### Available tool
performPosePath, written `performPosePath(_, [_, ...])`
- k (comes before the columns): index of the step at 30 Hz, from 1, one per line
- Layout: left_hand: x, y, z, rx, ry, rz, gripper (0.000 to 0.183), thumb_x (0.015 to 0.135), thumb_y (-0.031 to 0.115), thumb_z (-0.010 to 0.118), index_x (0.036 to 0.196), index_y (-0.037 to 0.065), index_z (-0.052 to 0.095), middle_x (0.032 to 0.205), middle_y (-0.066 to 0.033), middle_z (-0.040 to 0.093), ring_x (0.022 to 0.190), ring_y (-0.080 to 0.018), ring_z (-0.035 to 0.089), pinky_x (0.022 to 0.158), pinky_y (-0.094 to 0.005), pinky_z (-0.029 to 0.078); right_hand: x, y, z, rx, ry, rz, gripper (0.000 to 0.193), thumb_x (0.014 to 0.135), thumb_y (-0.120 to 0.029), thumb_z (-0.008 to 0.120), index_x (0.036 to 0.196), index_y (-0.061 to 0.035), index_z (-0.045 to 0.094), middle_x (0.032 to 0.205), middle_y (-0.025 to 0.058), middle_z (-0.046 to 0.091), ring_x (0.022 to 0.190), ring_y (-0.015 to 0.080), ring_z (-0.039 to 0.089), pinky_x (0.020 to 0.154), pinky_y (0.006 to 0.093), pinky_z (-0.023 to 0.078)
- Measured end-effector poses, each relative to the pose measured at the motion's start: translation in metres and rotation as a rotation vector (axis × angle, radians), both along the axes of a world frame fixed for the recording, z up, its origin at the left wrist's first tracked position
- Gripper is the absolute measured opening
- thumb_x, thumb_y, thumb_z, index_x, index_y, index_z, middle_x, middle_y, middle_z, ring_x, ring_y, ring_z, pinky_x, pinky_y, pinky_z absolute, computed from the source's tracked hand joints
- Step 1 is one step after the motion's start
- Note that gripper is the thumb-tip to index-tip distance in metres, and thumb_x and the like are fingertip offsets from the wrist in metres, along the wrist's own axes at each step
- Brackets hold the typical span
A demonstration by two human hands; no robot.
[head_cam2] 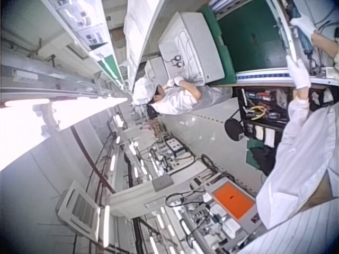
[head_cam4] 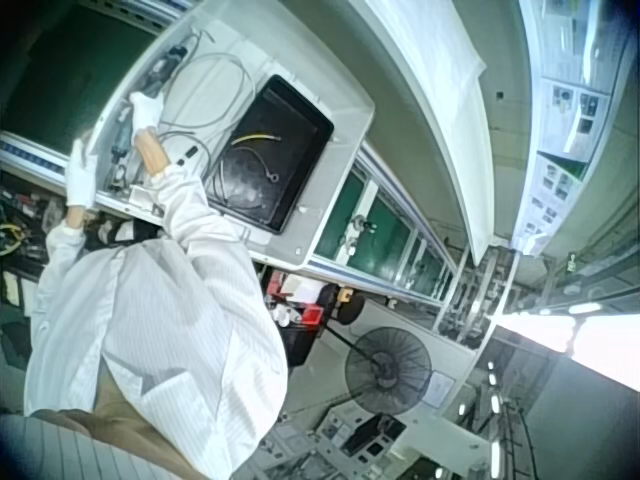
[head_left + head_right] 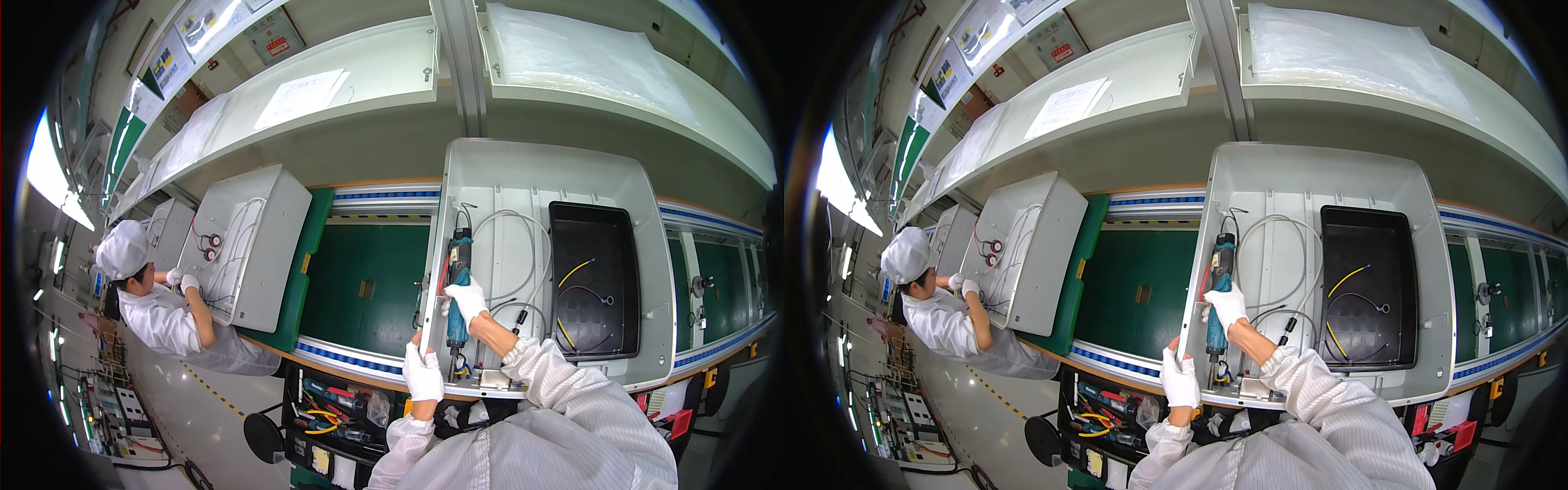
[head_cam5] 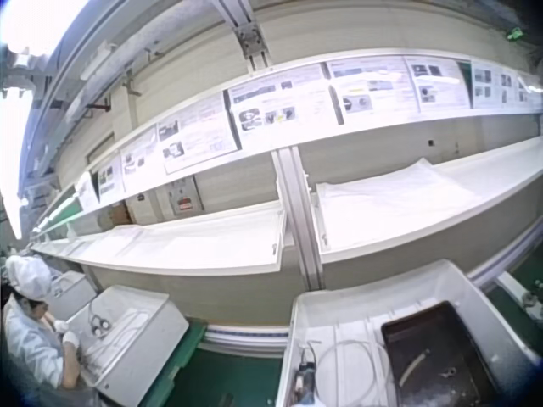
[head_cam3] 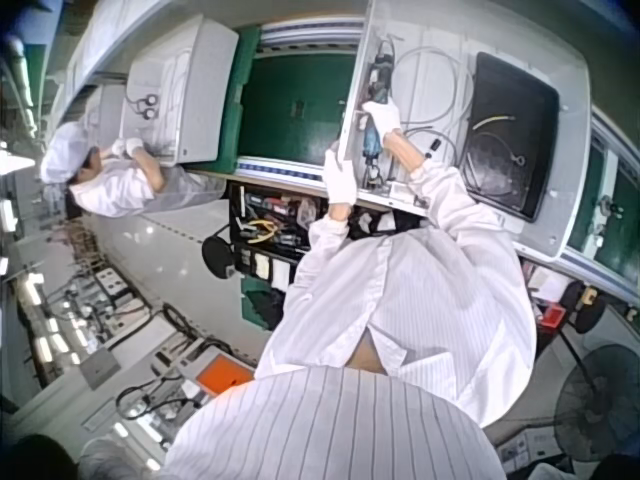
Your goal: Wiring and assembling components inside a large white enclosure on an industrial production line.
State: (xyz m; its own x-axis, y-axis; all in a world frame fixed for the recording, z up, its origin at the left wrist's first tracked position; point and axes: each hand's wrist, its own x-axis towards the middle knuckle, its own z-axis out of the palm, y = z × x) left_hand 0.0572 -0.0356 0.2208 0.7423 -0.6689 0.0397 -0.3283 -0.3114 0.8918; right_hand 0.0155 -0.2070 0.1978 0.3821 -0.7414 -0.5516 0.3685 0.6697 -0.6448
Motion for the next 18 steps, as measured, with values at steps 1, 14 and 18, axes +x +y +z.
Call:
performPosePath(1, [-0.0004, 0.0002, 0.0010, -0.006, 0.002, -0.005, 0.038, 0.088, -0.002, 0.051, 0.126, 0.006, 0.053, 0.099, -0.0164, 0.064, 0.083, -0.0242, 0.061, 0.078, -0.0332, 0.048, -0.0002, 0.0001, -0.0004, -0.012, 0.015, 0.010, 0.030, 0.076, 0.003, 0.061, 0.103, -0.0055, 0.049, 0.067, 0.0094, 0.055, 0.046, 0.0206, 0.057, 0.042, 0.0358, 0.052])
performPosePath(14, [0.0009, 0.0006, 0.0009, 0.044, 0.028, -0.015, 0.036, 0.091, -0.003, 0.049, 0.126, 0.005, 0.053, 0.107, -0.0143, 0.064, 0.091, -0.0192, 0.061, 0.084, -0.0296, 0.048, -0.0012, 0.0006, -0.0017, -0.048, 0.013, 0.022, 0.030, 0.076, 0.001, 0.062, 0.102, -0.0059, 0.049, 0.069, 0.0089, 0.056, 0.048, 0.0196, 0.057, 0.043, 0.0344, 0.053])
performPosePath(18, [0.0001, 0.0011, 0.0018, 0.053, 0.022, -0.011, 0.036, 0.091, -0.003, 0.050, 0.126, 0.005, 0.053, 0.104, -0.0143, 0.065, 0.089, -0.0189, 0.061, 0.083, -0.0296, 0.048, -0.0015, 0.0004, -0.0011, -0.034, 0.008, 0.017, 0.030, 0.076, 0.002, 0.062, 0.103, -0.0056, 0.049, 0.069, 0.0091, 0.056, 0.048, 0.0197, 0.057, 0.043, 0.0346, 0.053])
